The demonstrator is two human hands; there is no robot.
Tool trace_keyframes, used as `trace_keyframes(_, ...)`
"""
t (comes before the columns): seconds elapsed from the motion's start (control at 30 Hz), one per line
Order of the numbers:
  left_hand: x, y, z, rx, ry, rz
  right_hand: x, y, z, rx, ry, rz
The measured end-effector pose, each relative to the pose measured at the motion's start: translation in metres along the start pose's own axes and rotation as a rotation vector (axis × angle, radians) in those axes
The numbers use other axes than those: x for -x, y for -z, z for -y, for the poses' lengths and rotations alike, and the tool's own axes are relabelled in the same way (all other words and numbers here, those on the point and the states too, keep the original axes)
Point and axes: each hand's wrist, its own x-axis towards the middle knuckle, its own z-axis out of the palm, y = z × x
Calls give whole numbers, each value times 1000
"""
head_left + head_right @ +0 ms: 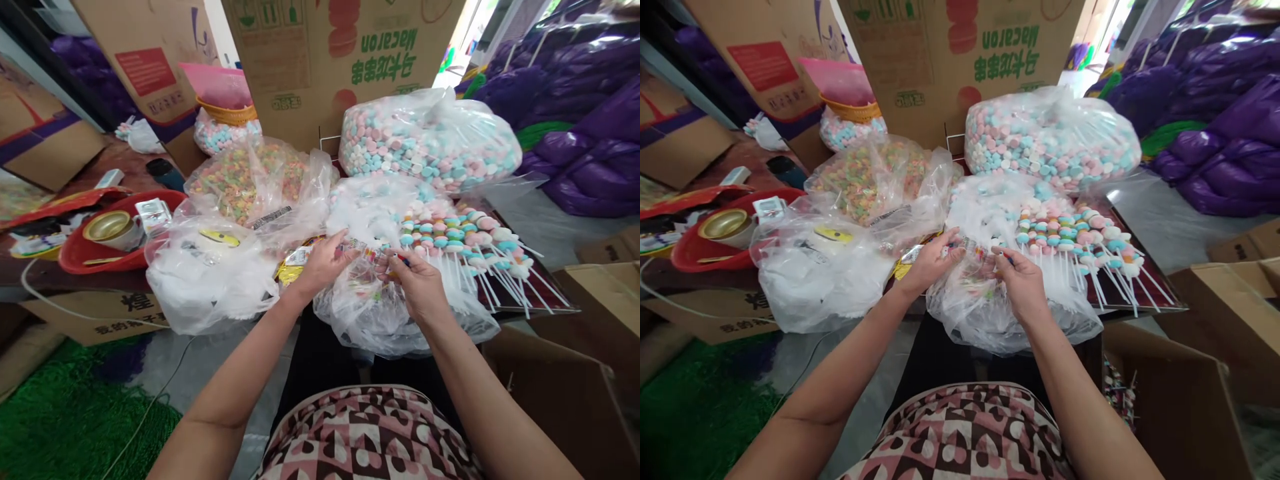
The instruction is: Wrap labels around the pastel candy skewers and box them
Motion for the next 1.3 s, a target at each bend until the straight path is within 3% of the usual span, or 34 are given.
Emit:
trace_keyframes(0.17,5,-15,-29,684,265,138,13,15,9,-70,-38,36)
trace_keyframes(0.27,8,-22,-40,853,372,159,18,21,16,-122,-40,76)
trace_keyframes(0.37,12,-25,-46,846,375,162,24,28,20,-109,-31,104)
trace_keyframes(0.57,32,-36,-58,739,315,59,35,44,14,78,-25,-78)
trace_keyframes(0.67,40,-45,-62,718,289,17,39,48,12,123,-36,-55)
trace_keyframes(0.8,42,-51,-61,581,261,32,42,51,15,-34,-112,59)
trace_keyframes(0.9,43,-53,-57,508,237,80,43,52,15,-57,-110,5)
trace_keyframes(1.07,48,-55,-52,630,339,76,45,54,18,189,-66,-104)
trace_keyframes(1.2,48,-50,-57,851,421,229,43,54,26,335,3,-81)
trace_keyframes(1.3,45,-50,-62,904,430,174,41,52,33,476,92,-33)
